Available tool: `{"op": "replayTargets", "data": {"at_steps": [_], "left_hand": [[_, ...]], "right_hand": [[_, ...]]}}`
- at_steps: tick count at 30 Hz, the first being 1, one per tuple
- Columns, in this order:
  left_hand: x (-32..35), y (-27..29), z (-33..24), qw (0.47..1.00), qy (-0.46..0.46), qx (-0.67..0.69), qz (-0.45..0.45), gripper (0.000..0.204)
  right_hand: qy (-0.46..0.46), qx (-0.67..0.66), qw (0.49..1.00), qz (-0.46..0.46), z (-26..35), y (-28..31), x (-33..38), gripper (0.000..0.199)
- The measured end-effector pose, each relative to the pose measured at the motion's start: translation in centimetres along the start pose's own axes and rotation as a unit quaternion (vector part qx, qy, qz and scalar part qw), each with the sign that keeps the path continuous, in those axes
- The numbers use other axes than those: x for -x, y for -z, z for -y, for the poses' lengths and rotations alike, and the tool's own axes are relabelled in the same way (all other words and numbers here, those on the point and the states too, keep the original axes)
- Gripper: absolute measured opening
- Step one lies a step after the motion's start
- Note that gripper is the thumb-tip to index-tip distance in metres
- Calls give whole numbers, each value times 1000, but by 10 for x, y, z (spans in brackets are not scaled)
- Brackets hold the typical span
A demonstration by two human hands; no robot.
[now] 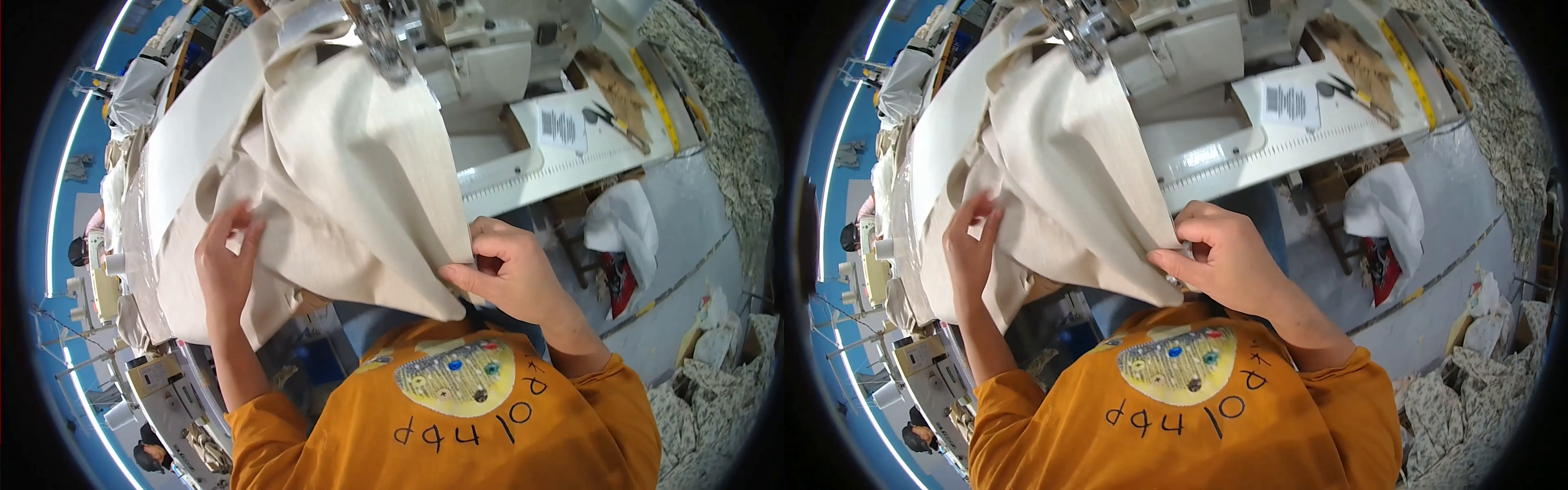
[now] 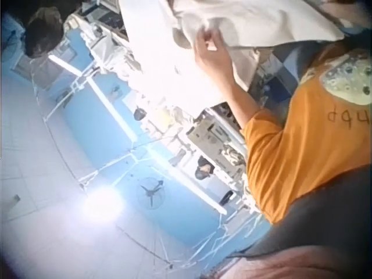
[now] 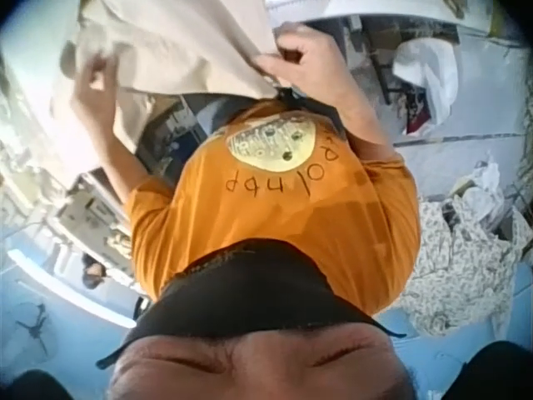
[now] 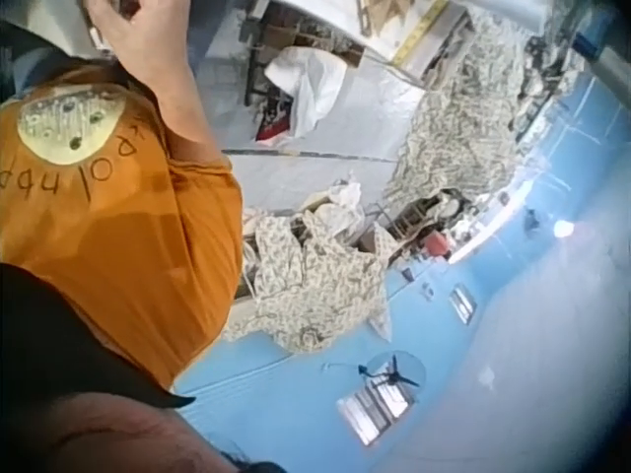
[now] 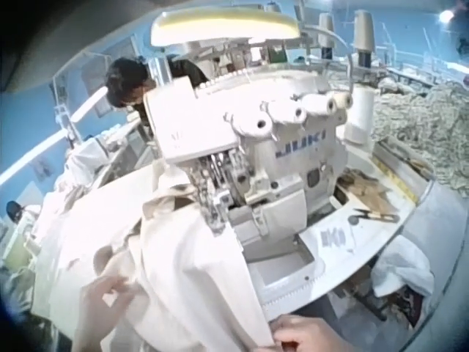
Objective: Operating an industrial overlock sewing machine to join pieces of light-colored fabric together.
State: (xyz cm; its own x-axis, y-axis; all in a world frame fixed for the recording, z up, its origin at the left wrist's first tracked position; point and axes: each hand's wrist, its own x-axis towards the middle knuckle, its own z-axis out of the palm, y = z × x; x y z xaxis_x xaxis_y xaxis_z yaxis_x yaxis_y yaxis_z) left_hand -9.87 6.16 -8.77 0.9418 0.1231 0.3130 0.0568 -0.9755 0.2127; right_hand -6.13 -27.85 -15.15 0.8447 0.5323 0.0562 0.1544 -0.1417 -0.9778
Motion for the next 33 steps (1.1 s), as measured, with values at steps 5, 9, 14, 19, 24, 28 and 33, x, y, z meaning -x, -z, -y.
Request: {"op": "replayTargets", "data": {"at_steps": [5,9,14,19,24,28,33], "left_hand": [[26,-3,17,998,49,18,20,22],[72,-1,-70,959,-154,139,-191,23],[85,-32,-148,915,-366,165,-45,38],[83,-41,-149,923,-270,274,-24,28],[93,-44,-152,906,-219,361,-36,27],[100,-54,-154,881,-130,454,-17,23],[109,-62,-155,794,12,607,32,17]], "right_hand": [[-125,-142,982,-18,-16,-18,33,18],[-86,-205,972,-76,-15,-31,51,15],[-20,-219,967,-129,-4,-38,66,17],[-8,-359,926,-120,5,-36,72,17],[15,-332,939,-87,9,-42,75,20],[45,-272,956,-104,11,-46,75,22],[99,-247,954,-141,11,-53,72,19]]}}
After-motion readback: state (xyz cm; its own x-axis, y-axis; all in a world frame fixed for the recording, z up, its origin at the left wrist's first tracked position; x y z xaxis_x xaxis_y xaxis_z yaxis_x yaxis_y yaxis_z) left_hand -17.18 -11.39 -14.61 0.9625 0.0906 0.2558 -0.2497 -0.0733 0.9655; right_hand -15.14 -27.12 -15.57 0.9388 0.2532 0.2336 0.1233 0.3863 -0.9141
